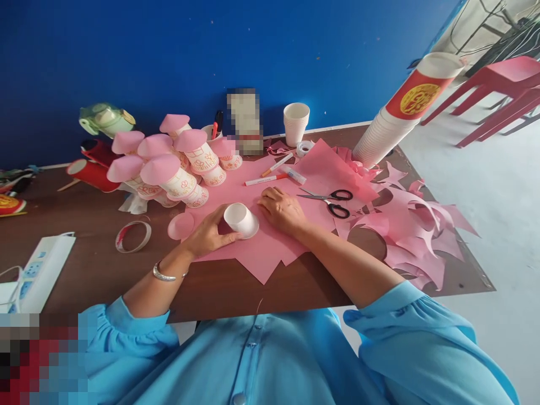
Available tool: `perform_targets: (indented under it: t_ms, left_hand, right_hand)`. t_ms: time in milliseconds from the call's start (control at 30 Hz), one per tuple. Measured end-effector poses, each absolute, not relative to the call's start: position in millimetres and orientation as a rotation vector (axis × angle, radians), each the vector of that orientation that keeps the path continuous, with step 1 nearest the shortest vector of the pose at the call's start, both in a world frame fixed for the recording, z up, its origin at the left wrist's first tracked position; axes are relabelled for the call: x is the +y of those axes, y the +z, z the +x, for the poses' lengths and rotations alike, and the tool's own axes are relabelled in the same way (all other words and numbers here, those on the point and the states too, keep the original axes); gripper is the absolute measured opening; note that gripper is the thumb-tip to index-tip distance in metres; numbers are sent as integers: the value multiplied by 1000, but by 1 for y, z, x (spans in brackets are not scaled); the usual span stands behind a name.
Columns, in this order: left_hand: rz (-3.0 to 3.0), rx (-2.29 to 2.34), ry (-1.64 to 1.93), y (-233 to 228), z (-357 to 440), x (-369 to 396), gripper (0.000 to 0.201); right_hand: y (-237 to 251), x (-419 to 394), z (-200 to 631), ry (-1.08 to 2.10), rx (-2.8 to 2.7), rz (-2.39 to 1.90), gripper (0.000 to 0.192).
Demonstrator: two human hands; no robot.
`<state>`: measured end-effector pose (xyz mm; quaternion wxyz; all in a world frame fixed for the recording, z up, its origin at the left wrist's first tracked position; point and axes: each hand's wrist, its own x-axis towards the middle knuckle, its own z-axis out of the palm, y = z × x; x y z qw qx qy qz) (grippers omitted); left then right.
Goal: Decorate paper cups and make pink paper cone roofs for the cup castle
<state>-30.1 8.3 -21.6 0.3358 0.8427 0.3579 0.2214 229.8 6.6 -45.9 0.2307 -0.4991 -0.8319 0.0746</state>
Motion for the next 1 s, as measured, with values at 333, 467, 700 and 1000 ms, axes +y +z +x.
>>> perform_targets:
  t_ms: [333, 467, 700, 1000]
  left_hand:
    - [2259, 930, 617, -23, -28, 8, 62]
    - [2242, 941, 619, -24, -29, 9, 62]
    - [2206, 943, 644, -30, -30, 12, 59]
    - [2092, 952, 678, -34, -30, 15, 72]
  right_hand:
    - [-50, 7, 231, 134, -2263, -1392, 30]
    - [-49, 10, 231, 123, -2233, -1481, 28]
    - [-44, 7, 225, 39, -2280, -1579, 32]
    - [-3, 66, 246, -108, -2339, -1795, 35]
